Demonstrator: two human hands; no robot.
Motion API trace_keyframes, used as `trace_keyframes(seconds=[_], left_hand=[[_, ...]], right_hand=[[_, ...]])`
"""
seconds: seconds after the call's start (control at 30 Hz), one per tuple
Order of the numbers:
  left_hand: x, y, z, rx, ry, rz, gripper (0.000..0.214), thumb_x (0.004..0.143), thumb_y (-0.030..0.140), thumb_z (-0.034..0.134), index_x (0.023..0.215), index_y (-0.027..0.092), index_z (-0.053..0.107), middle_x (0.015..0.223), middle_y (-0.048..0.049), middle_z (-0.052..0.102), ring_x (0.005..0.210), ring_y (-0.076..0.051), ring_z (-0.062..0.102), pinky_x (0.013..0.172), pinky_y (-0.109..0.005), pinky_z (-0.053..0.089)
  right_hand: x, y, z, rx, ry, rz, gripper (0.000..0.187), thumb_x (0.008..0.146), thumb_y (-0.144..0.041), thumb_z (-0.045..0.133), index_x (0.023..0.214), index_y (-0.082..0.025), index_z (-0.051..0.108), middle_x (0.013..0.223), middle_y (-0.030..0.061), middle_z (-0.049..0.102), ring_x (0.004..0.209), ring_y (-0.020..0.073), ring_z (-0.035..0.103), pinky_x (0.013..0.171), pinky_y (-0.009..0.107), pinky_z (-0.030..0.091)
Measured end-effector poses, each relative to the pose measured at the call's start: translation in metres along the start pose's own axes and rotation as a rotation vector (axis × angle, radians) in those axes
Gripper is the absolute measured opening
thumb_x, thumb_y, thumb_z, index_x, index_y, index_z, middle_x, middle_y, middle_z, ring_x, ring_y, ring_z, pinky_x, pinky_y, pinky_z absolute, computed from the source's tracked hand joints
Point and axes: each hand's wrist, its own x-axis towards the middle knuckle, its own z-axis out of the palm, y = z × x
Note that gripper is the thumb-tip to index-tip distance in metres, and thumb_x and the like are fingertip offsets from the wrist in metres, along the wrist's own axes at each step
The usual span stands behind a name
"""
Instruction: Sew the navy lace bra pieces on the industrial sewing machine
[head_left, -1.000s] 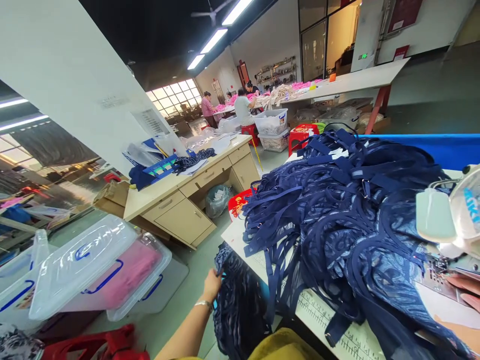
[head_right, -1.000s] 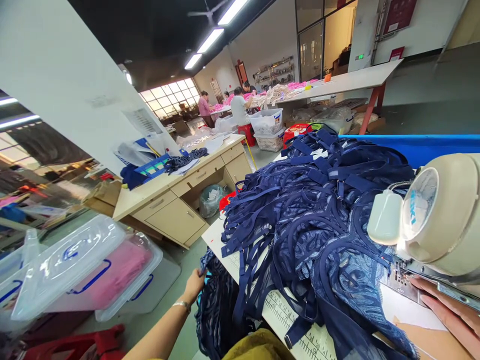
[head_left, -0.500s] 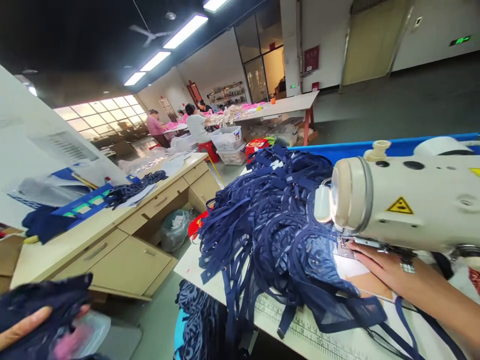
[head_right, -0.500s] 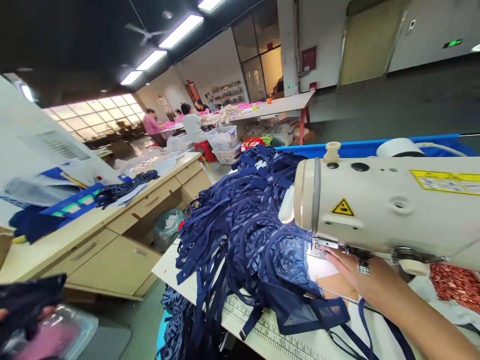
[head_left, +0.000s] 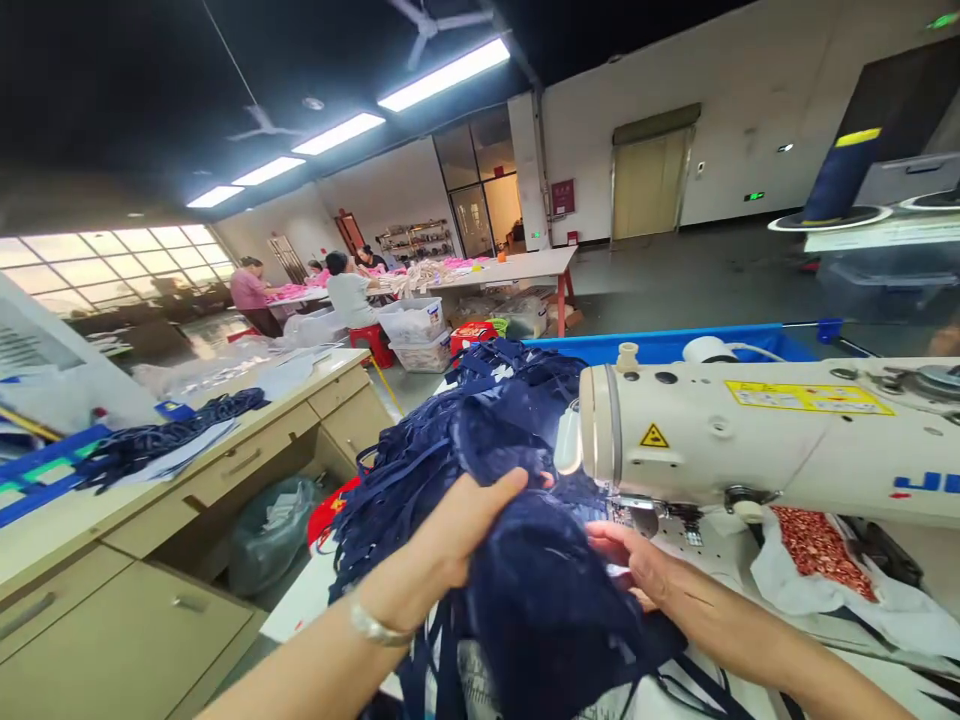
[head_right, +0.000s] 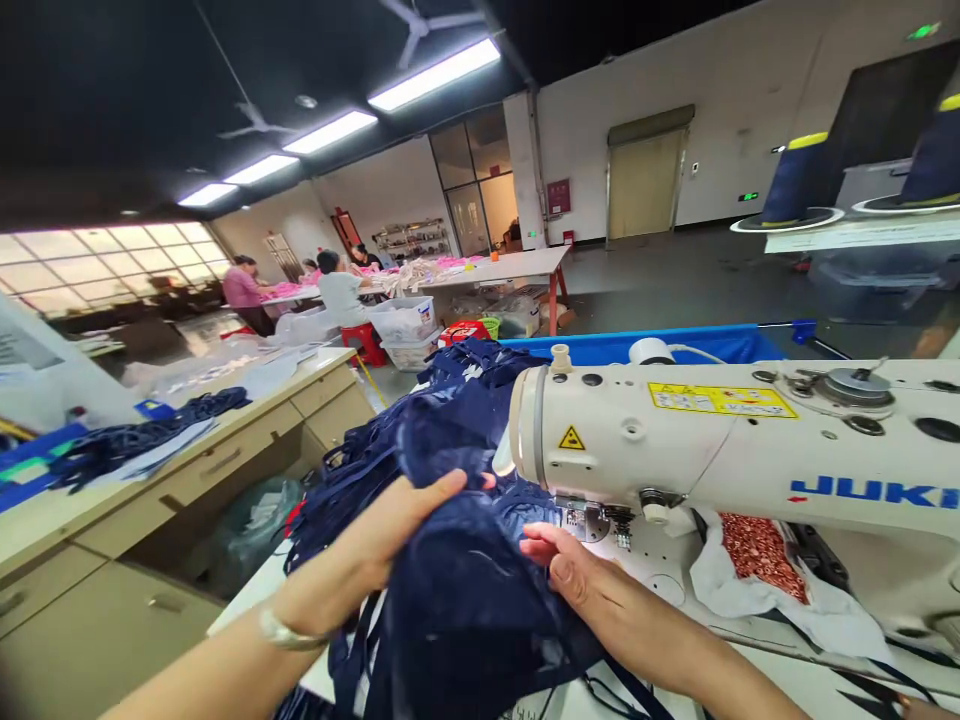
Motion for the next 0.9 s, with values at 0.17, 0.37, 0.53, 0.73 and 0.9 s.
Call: trace_keyframes(seconds=[0.17, 0.37, 0.53, 0.73, 0.9], left_hand=[[0.016, 0.005, 0.070, -0.085, -0.175, 0.068, 0.050, 0.076, 0.041, 0.071, 0.118, 0.016, 0.061, 0.124, -0.0122, 0.062, 0.116, -0.029, 0.055, 0.106, -0.045, 0.037], [0.044, 0.033, 0.067, -0.231, -0.188, 0.082, 0.037, 0.072, 0.031, 0.070, 0.105, 0.014, 0.065, 0.107, -0.0124, 0.069, 0.094, -0.027, 0.066, 0.088, -0.042, 0.051], [0.084, 0.054, 0.058, -0.052, 0.156, 0.277, 0.034, 0.071, 0.021, 0.061, 0.105, 0.017, 0.060, 0.095, -0.0056, 0.068, 0.078, -0.017, 0.065, 0.073, -0.031, 0.053], [0.128, 0.072, 0.047, 0.222, 0.374, 0.468, 0.027, 0.072, 0.012, 0.058, 0.099, 0.015, 0.060, 0.080, -0.0009, 0.060, 0.067, -0.012, 0.055, 0.069, -0.026, 0.045], [0.145, 0.075, 0.050, 0.471, 0.377, 0.645, 0.016, 0.077, 0.008, 0.049, 0.083, 0.015, 0.062, 0.080, -0.0030, 0.058, 0.078, -0.017, 0.054, 0.081, -0.033, 0.043]], right_hand=[[0.017, 0.012, 0.007, -0.064, 0.224, -0.031, 0.068, 0.089, -0.058, 0.041, 0.145, -0.021, 0.031, 0.150, 0.0065, 0.030, 0.137, 0.0243, 0.028, 0.114, 0.043, 0.021], [0.027, 0.022, 0.010, -0.235, 0.212, -0.061, 0.049, 0.091, -0.037, 0.040, 0.136, -0.020, 0.047, 0.139, 0.0057, 0.046, 0.129, 0.0229, 0.042, 0.112, 0.042, 0.027], [0.024, 0.019, 0.010, -0.248, 0.176, -0.069, 0.050, 0.091, -0.034, 0.040, 0.139, -0.020, 0.044, 0.141, 0.0042, 0.043, 0.130, 0.0210, 0.040, 0.113, 0.039, 0.026], [0.024, 0.017, 0.006, -0.319, 0.149, -0.059, 0.050, 0.092, -0.031, 0.037, 0.139, -0.014, 0.042, 0.141, 0.0051, 0.043, 0.129, 0.0189, 0.041, 0.112, 0.034, 0.028], [0.021, 0.020, 0.007, -0.319, 0.172, -0.076, 0.049, 0.092, -0.028, 0.036, 0.140, -0.017, 0.042, 0.138, 0.0035, 0.047, 0.127, 0.0176, 0.044, 0.110, 0.031, 0.031]])
